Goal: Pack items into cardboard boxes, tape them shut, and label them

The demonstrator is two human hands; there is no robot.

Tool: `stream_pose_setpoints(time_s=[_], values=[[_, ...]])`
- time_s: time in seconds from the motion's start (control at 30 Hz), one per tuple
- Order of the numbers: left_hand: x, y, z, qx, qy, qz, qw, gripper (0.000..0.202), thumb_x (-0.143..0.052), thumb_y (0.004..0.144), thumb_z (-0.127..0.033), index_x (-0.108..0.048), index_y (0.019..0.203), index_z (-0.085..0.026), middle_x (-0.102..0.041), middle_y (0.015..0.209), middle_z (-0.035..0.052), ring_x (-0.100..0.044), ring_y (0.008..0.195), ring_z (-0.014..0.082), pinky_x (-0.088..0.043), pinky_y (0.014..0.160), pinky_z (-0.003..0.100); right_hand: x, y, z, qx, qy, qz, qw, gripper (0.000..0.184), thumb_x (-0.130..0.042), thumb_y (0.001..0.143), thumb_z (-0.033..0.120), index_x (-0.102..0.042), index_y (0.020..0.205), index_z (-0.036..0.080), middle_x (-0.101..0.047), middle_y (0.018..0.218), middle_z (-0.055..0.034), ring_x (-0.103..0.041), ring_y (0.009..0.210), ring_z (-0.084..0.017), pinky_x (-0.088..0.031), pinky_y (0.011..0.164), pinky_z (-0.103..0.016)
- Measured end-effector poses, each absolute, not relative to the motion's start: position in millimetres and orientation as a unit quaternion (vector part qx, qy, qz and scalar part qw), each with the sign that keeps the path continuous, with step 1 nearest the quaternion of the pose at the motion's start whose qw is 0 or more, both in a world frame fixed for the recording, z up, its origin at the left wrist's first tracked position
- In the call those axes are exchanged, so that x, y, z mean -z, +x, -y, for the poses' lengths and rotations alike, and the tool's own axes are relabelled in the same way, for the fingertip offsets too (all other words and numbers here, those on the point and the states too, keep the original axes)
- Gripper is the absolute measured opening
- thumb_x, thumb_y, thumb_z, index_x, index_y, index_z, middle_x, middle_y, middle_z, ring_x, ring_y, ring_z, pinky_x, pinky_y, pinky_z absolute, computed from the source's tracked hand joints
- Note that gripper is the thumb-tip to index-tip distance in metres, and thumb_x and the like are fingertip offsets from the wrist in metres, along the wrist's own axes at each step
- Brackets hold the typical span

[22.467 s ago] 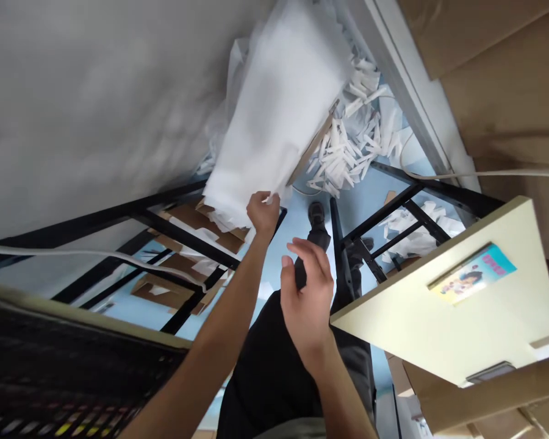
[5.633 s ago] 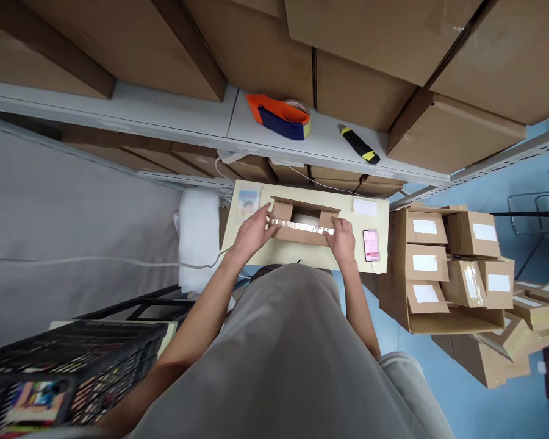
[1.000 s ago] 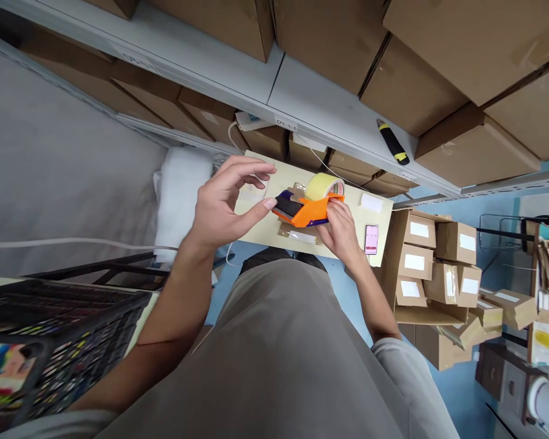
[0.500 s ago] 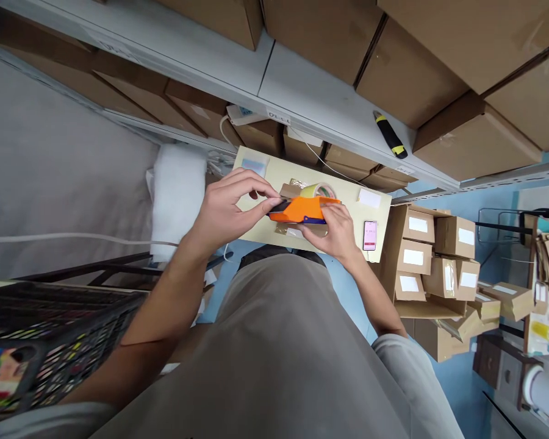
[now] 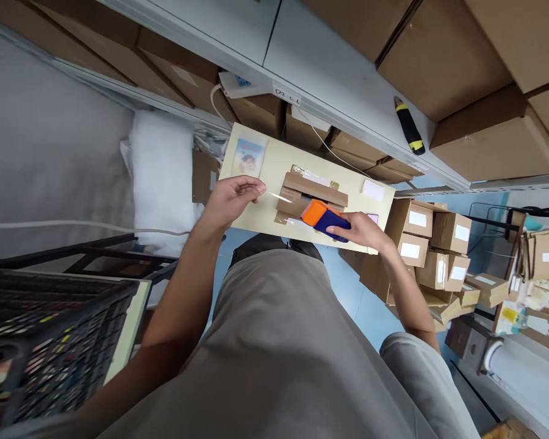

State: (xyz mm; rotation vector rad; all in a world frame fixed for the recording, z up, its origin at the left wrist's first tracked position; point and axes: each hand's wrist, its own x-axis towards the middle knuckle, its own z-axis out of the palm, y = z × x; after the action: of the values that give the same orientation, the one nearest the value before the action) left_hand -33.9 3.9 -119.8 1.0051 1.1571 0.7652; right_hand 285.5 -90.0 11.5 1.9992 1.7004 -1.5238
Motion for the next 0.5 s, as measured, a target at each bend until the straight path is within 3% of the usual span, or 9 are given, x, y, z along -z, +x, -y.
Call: stream_pose_setpoints(time_s=[0.23,0.5], values=[[159,-22,-15,-0.291,0.282,-0.499,0.765,0.037,-0.099,0.077,-0.041,-0.074,0.086,-0.016,-0.068,0.082,0.0022,-0.071,0.083,0.0176,-0.069,0.107,0.059,8,310,25,0.576,0.640,-0.499,0.100,0.077,-0.080,0.078,0.096,-0.079,0.087,0.020,-0.084,0.082,-0.0086,-0.076,0.073,-0.024,-0.056,0.069,-0.034],[195,-21,-15,-0.280,0.225,-0.533,0.766,0.037,-0.102,0.074,-0.037,-0.074,0.086,-0.016,-0.073,0.084,0.0032,-0.074,0.086,0.0181,-0.068,0.111,0.055,57,302,0,0.569,0.625,-0.511,0.156,0.082,-0.076,0.072,0.100,-0.076,0.084,0.020,-0.080,0.080,-0.0053,-0.069,0.076,-0.022,-0.050,0.072,-0.033]])
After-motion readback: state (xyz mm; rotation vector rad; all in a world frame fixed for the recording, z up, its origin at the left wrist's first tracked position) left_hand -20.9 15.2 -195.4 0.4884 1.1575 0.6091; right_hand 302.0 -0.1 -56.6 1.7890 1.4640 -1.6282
